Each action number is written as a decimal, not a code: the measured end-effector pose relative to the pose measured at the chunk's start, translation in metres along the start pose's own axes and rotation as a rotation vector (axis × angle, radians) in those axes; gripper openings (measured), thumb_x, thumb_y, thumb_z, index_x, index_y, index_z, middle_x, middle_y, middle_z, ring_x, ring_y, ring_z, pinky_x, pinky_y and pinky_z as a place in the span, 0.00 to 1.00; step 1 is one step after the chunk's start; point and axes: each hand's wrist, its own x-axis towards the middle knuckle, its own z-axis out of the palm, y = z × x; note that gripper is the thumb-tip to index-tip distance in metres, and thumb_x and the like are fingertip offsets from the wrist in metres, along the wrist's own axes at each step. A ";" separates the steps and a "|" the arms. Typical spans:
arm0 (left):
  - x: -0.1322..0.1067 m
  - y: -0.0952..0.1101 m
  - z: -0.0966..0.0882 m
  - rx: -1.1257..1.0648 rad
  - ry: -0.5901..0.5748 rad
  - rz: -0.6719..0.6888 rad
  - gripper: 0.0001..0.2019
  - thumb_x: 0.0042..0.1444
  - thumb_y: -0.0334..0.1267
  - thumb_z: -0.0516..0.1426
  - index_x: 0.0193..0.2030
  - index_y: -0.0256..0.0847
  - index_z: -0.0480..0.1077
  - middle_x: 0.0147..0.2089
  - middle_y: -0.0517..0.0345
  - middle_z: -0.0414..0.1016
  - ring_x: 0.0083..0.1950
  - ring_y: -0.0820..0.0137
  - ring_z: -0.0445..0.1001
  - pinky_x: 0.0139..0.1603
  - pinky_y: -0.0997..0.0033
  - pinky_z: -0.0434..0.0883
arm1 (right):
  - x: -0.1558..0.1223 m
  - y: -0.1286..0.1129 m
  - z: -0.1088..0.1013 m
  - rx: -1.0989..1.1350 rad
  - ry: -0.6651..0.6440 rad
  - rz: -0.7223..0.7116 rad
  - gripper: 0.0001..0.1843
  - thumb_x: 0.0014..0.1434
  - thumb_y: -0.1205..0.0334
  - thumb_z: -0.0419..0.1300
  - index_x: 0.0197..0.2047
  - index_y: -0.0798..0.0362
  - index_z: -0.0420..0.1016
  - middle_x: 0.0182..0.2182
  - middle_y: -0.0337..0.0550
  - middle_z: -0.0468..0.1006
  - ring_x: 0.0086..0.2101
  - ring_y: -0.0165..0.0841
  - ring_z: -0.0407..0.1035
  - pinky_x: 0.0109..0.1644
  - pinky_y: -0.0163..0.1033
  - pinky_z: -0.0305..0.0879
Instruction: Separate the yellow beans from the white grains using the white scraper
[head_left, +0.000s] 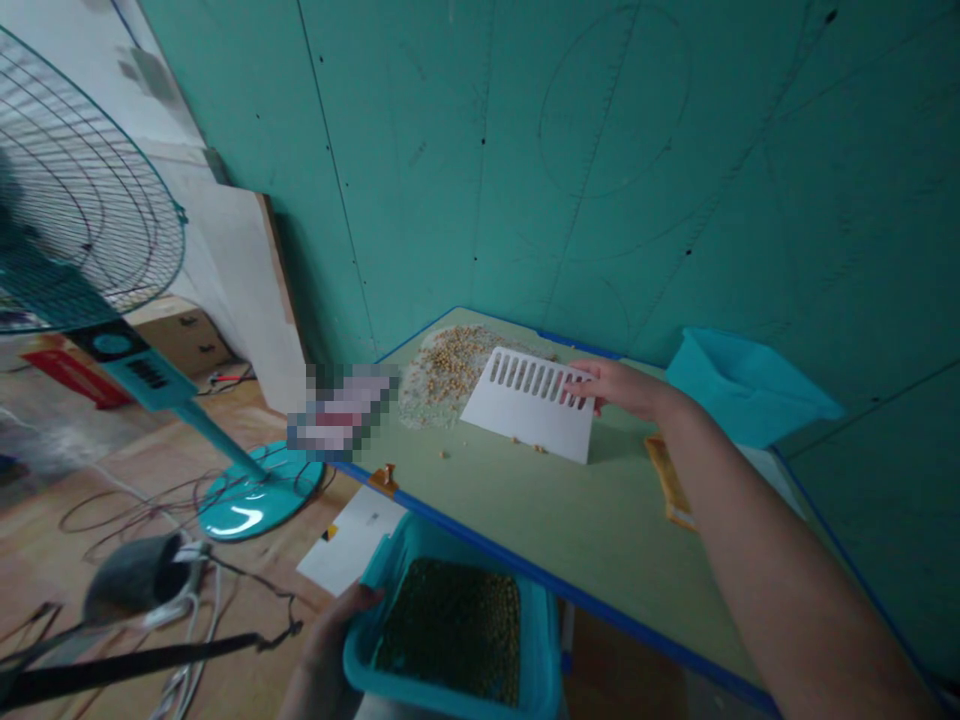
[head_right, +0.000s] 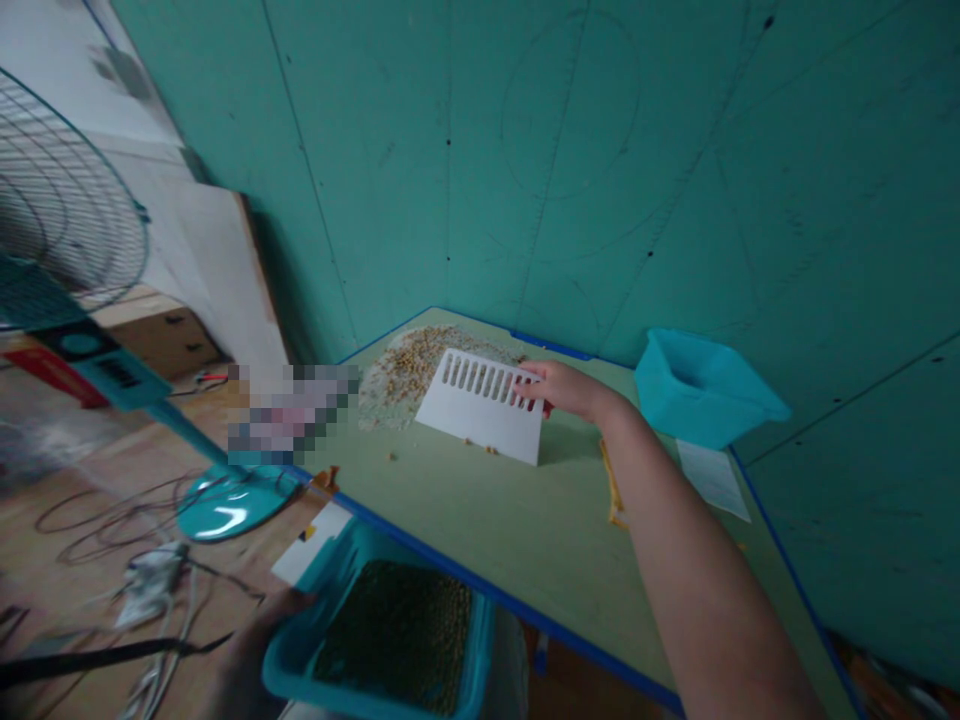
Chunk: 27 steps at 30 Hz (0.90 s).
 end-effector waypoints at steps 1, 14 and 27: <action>0.000 0.000 -0.001 0.003 -0.005 0.000 0.07 0.30 0.29 0.61 0.22 0.37 0.75 0.19 0.54 0.78 0.20 0.61 0.74 0.19 0.66 0.72 | 0.000 0.001 0.000 0.031 -0.012 0.014 0.10 0.53 0.61 0.53 0.38 0.56 0.68 0.30 0.43 0.75 0.25 0.26 0.66 0.22 0.29 0.59; 0.006 -0.004 -0.006 -0.012 -0.015 -0.022 0.10 0.28 0.32 0.64 0.23 0.36 0.76 0.20 0.54 0.79 0.23 0.55 0.76 0.24 0.58 0.74 | 0.016 0.016 0.018 0.404 -0.174 0.050 0.13 0.50 0.62 0.58 0.40 0.55 0.68 0.28 0.39 0.72 0.23 0.24 0.65 0.19 0.27 0.58; 0.003 -0.003 -0.002 -0.011 -0.019 -0.009 0.09 0.31 0.30 0.62 0.25 0.37 0.76 0.21 0.55 0.79 0.28 0.54 0.77 0.25 0.61 0.74 | 0.022 0.009 0.040 0.407 -0.262 0.007 0.09 0.52 0.62 0.57 0.38 0.56 0.66 0.26 0.37 0.71 0.21 0.23 0.64 0.18 0.27 0.59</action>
